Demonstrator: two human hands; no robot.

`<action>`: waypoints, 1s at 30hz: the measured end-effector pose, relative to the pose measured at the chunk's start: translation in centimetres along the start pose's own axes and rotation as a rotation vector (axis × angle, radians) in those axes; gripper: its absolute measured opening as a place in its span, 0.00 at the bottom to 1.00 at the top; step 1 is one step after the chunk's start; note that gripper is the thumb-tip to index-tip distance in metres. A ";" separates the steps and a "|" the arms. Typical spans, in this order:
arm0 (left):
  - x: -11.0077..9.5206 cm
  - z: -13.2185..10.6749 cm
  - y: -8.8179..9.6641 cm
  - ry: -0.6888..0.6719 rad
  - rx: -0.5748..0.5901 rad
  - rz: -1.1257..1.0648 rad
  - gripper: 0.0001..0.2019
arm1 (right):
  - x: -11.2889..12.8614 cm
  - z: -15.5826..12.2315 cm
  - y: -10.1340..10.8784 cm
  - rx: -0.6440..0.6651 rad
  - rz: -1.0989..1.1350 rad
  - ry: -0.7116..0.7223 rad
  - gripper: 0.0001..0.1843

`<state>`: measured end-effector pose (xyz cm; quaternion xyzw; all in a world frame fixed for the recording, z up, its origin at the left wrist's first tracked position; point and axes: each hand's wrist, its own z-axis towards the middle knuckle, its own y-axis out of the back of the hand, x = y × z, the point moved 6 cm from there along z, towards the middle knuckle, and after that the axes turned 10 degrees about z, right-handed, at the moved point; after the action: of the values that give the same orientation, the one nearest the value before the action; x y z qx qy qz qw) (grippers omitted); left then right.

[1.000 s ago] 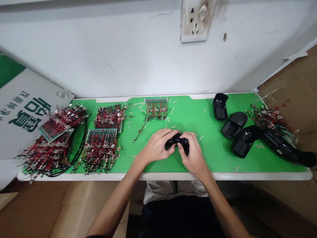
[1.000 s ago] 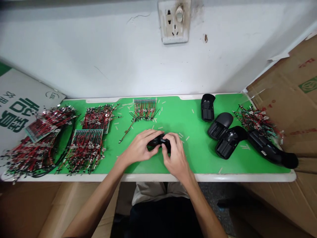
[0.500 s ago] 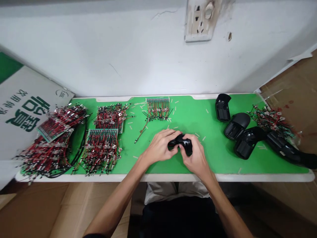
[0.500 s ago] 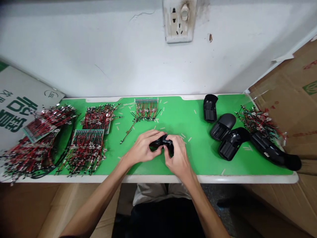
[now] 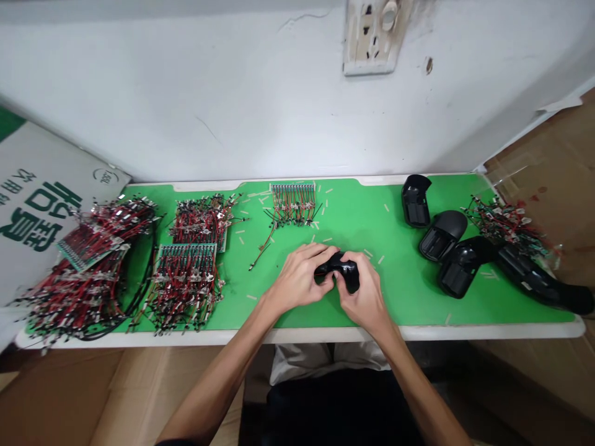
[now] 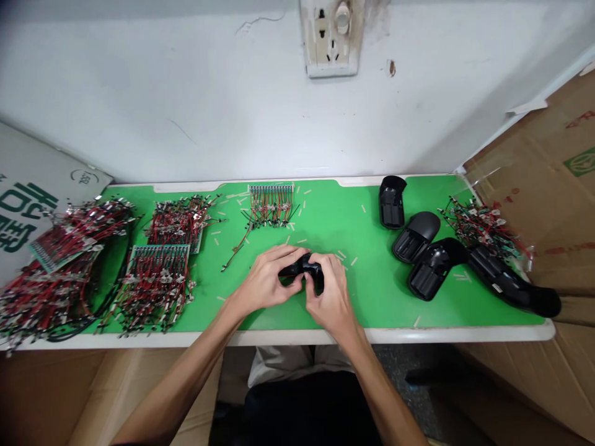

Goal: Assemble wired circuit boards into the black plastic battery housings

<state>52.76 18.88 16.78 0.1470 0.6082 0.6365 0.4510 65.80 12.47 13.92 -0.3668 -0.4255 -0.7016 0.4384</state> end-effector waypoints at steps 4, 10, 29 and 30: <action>-0.1 -0.1 0.0 0.000 -0.010 0.002 0.23 | 0.1 -0.1 0.0 -0.004 -0.007 0.010 0.09; -0.2 -0.1 0.0 0.011 -0.011 0.024 0.23 | 0.0 -0.1 0.0 -0.008 -0.016 0.009 0.09; 0.2 0.0 -0.3 0.059 0.039 0.065 0.22 | -0.4 -0.5 0.3 0.081 0.087 -0.055 0.20; 0.2 0.0 -0.4 0.050 0.035 0.051 0.22 | -0.5 -0.5 0.4 0.077 0.085 -0.062 0.21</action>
<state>52.82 18.96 16.41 0.1545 0.6263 0.6406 0.4165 66.25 12.07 13.38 -0.3889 -0.4495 -0.6538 0.4683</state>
